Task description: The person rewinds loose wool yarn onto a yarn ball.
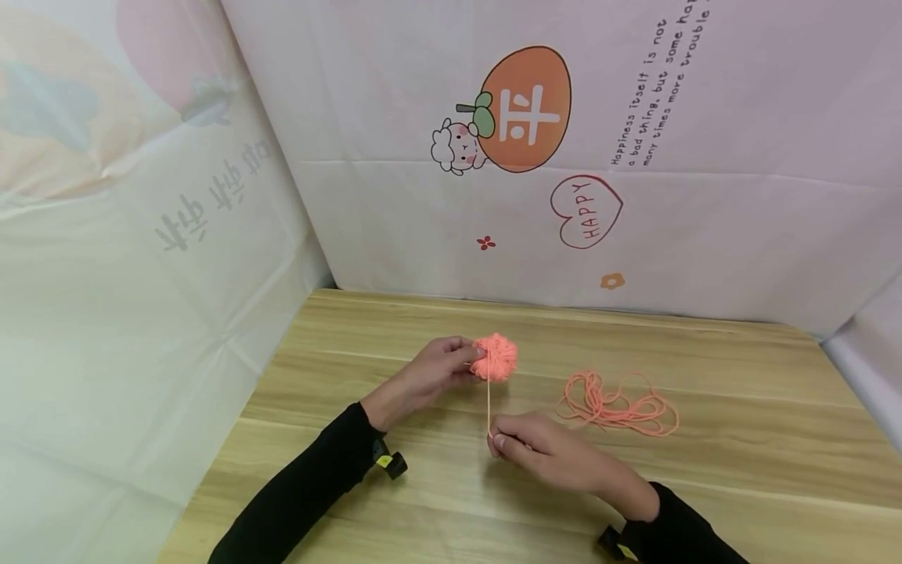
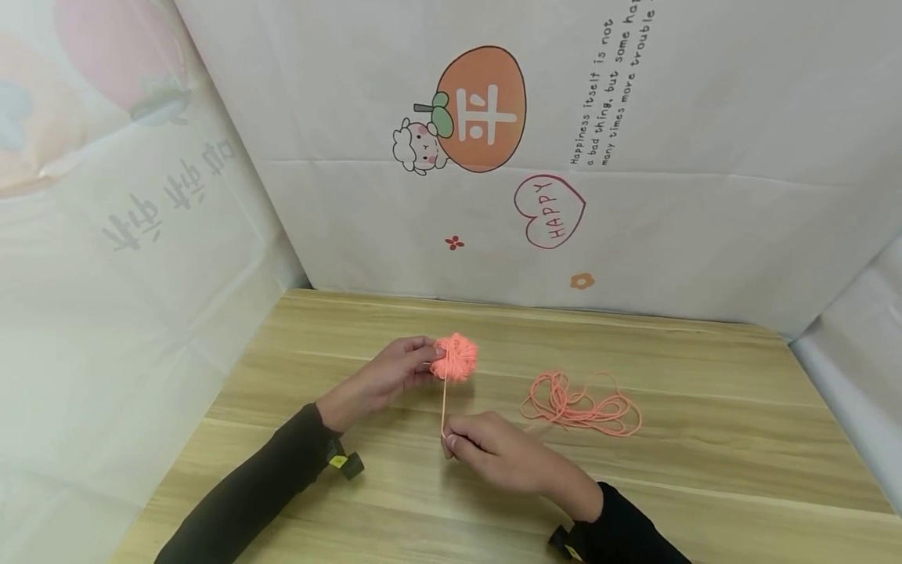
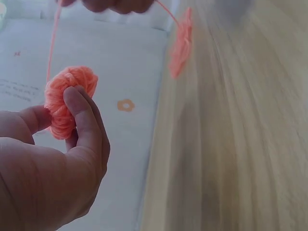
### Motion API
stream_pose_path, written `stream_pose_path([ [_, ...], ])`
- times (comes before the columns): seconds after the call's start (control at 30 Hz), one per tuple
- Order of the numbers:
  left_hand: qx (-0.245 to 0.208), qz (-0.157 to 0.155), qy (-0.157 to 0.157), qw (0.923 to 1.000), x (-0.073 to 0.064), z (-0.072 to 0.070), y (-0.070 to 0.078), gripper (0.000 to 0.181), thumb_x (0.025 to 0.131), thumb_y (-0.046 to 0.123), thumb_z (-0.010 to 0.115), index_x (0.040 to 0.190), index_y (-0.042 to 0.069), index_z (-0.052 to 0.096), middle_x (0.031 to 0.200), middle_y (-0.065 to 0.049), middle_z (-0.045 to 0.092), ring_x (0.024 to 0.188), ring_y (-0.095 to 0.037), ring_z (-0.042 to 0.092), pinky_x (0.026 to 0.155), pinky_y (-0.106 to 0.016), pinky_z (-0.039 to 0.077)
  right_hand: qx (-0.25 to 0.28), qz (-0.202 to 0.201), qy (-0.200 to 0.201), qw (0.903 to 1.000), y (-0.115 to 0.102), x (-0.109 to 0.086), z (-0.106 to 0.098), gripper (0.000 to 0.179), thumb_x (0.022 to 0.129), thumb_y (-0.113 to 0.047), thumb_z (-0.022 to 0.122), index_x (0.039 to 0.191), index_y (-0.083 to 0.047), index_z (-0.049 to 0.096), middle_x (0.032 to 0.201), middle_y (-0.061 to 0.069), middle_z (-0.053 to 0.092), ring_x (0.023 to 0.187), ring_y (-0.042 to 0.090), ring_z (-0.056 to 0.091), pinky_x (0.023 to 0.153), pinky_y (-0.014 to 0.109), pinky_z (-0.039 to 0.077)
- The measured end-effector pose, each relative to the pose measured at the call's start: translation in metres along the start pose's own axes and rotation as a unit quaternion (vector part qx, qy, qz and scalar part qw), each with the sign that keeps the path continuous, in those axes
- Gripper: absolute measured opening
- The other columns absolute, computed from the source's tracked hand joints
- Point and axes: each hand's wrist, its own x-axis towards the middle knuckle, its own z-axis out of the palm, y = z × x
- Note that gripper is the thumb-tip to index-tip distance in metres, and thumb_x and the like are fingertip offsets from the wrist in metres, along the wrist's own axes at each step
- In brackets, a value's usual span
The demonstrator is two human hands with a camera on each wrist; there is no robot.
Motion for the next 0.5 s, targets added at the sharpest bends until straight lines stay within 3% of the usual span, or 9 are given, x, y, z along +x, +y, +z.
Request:
stream_pose_path([
  [0.3,-0.025,0.027,-0.064,0.9973,-0.014,0.018,0.018,0.037,0.094,0.023,0.066,0.116,-0.005,0.055,0.101,-0.012,0.062,0.088,-0.019,0.063,0.084,-0.036,0.055,-0.022,0.045,-0.009,0.9987,0.016,0.002,0.006,0.029,0.108,-0.026,0.038,0.093,-0.018,0.062,0.066,-0.011,0.045,0.054,0.003,0.04,0.05,0.018,0.038],
  [0.5,-0.022,0.021,-0.12,0.9923,-0.028,0.031,0.031,0.028,0.095,0.017,0.062,0.113,-0.003,0.053,0.1,-0.009,0.061,0.085,-0.018,0.062,0.078,-0.03,0.055,-0.055,0.054,0.009,0.9969,0.029,0.004,0.003,0.03,0.108,-0.025,0.038,0.096,-0.015,0.064,0.073,-0.008,0.053,0.06,0.005,0.045,0.054,0.022,0.043],
])
